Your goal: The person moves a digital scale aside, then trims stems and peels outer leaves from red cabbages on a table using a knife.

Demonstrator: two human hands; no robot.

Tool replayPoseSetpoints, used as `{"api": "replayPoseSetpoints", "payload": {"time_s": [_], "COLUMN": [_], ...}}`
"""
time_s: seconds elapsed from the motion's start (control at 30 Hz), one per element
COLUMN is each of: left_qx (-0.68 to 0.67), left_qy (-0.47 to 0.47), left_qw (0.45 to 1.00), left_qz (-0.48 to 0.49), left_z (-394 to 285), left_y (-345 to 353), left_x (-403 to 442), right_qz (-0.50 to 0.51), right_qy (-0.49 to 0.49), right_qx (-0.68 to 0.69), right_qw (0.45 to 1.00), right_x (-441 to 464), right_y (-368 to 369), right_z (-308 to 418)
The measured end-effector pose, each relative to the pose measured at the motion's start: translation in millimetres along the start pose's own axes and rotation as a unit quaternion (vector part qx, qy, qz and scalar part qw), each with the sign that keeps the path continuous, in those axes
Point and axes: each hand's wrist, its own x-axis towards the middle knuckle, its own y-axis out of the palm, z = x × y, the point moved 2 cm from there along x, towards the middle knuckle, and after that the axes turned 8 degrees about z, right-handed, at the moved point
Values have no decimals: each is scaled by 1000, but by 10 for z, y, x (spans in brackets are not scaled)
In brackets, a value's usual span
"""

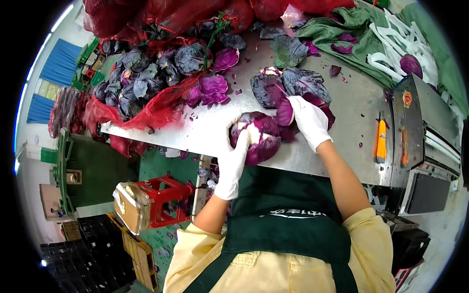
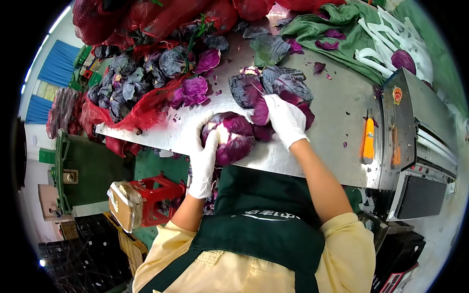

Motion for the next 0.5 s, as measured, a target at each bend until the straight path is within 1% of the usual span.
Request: {"api": "replayPoseSetpoints", "payload": {"time_s": [0.03, 0.07, 0.1, 0.13, 0.17, 0.2, 0.23, 0.27, 0.3, 0.33, 0.37, 0.4, 0.43, 0.47, 0.5], "left_qx": [-25, -50, -157, -216, -208, -202, -54, -53, -138, -223, -172, -139, -114, -89, -112], "left_qy": [6, 9, -101, -82, -101, -122, -62, -65, -72, -79, -73, -35, -28, -22, -53], "left_qw": [1000, 999, 982, 970, 969, 967, 995, 995, 987, 971, 982, 990, 993, 996, 992], "left_qz": [2, 3, 31, 72, 83, 92, 60, 57, 39, 22, 32, 15, 10, 5, 6], "left_z": [54, 116, -21, 60, 172, 294, 394, 368, 310, 275, 263, 176, 70, -65, -158], "left_y": [-46, -102, -183, -266, -347, -411, -479, -449, -361, -268, -197, -126, -60, -5, 75], "left_x": [-51, -109, -151, -168, -184, -211, -217, -219, -207, -210, -226, -209, -203, -205, -208], "right_qz": [49, 63, 19, -24, -3, 2, -28, -58, -85, 58, 59, 59, 4, -19, -42], "right_qy": [34, 45, 20, -4, 17, 28, 23, 17, -12, 65, 35, 6, -78, -123, -169], "right_qx": [-32, -31, -33, -34, 168, 448, 345, 238, -11, -126, -88, -51, 16, 27, 36], "right_qw": [998, 997, 999, 999, 986, 893, 938, 969, 996, 988, 994, 997, 997, 992, 984], "right_x": [81, 134, 159, 184, 236, 103, -38, -150, -204, -367, -489, -596, -659, -774, -889], "right_y": [3, -27, -35, -13, 28, -94, -227, -285, -235, -387, -352, -319, -173, -98, -35], "right_z": [-90, -141, -200, -259, -329, -105, 12, 73, 81, 383, 493, 552, 531, 548, 584]}}
